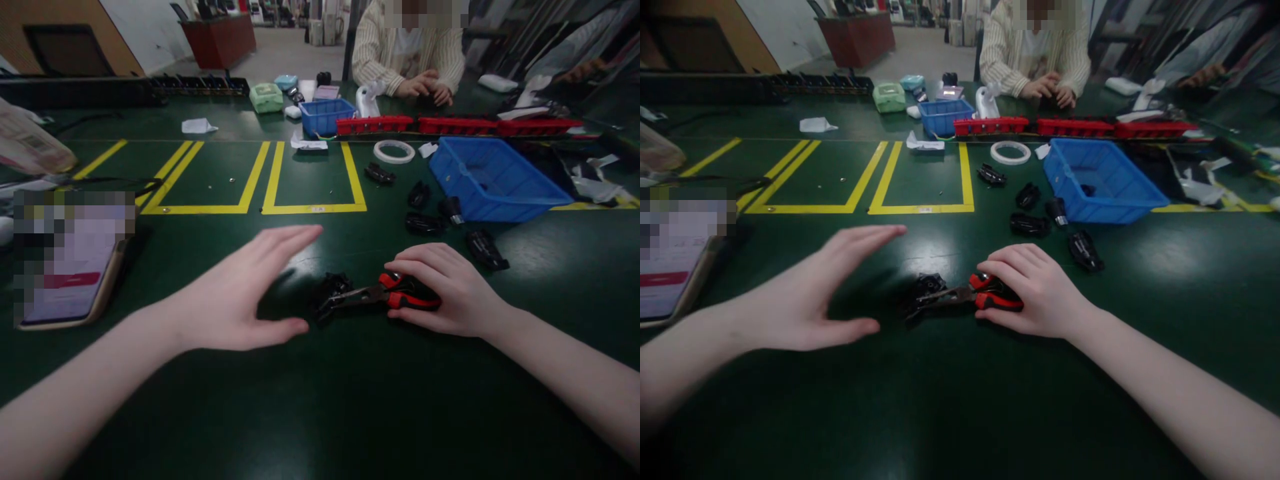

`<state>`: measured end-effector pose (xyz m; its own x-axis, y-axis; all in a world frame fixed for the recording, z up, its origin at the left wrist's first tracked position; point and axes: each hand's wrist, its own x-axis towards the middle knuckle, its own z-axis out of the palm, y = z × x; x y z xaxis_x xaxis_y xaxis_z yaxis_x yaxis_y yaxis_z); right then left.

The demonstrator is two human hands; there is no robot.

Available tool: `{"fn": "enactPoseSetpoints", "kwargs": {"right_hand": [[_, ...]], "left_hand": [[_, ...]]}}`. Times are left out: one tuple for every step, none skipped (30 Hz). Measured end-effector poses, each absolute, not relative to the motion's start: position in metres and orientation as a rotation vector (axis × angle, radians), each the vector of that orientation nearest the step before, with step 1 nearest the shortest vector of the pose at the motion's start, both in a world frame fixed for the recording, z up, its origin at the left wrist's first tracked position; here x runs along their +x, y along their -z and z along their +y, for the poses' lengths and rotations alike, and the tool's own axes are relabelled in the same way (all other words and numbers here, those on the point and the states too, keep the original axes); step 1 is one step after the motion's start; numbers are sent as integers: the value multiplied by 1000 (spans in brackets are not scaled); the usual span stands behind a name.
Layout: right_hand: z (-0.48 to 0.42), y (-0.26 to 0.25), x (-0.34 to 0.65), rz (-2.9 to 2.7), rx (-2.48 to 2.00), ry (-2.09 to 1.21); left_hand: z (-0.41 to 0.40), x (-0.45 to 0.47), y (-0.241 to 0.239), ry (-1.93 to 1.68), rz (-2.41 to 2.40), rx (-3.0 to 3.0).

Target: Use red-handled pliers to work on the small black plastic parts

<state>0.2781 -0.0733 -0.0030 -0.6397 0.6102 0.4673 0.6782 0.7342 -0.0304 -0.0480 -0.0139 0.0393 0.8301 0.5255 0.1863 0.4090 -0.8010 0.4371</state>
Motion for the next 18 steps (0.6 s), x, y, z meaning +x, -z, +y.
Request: {"fn": "enactPoseSetpoints", "kwargs": {"right_hand": [[-73,3,279,-2479,-978,215],[-73,4,280,-2471,-976,227],[-74,5,281,-2458,-976,237],[-74,6,282,-2440,-981,243],[-74,7,283,-2417,-989,247],[-74,8,284,-2389,-999,252],[-73,9,285,-2359,-1010,255],[-73,9,286,-2332,-1020,256],[-73,9,287,-2311,-1032,252],[-73,9,287,-2296,-1043,245],[-73,9,287,-2288,-1045,235],[-73,9,287,-2289,-1041,225],[-73,9,287,-2295,-1031,222],[-74,8,286,-2302,-1018,224],[-74,7,285,-2313,-1005,227],[-75,7,284,-2330,-994,229],[-76,6,283,-2344,-985,233],[-76,5,282,-2358,-978,238]], "left_hand": [[-14,-41,-32,-322,650,2663],[-14,-34,-24,-235,602,2685],[-13,-28,-17,-189,565,2687],[-13,-23,-12,-161,528,2686],[-13,-21,-8,-171,493,2677],[-12,-19,-5,-179,462,2671],[-12,-19,-4,-190,438,2662],[-12,-20,-3,-199,425,2654],[-11,-22,-3,-203,425,2646],[-12,-23,-3,-211,433,2635],[-12,-24,-3,-222,445,2624],[-13,-24,-2,-236,457,2615],[-13,-24,-1,-248,472,2607],[-14,-24,0,-258,486,2603],[-16,-24,1,-262,502,2602],[-17,-24,1,-261,522,2601],[-18,-24,1,-263,543,2598],[-18,-26,-1,-275,559,2595]]}}
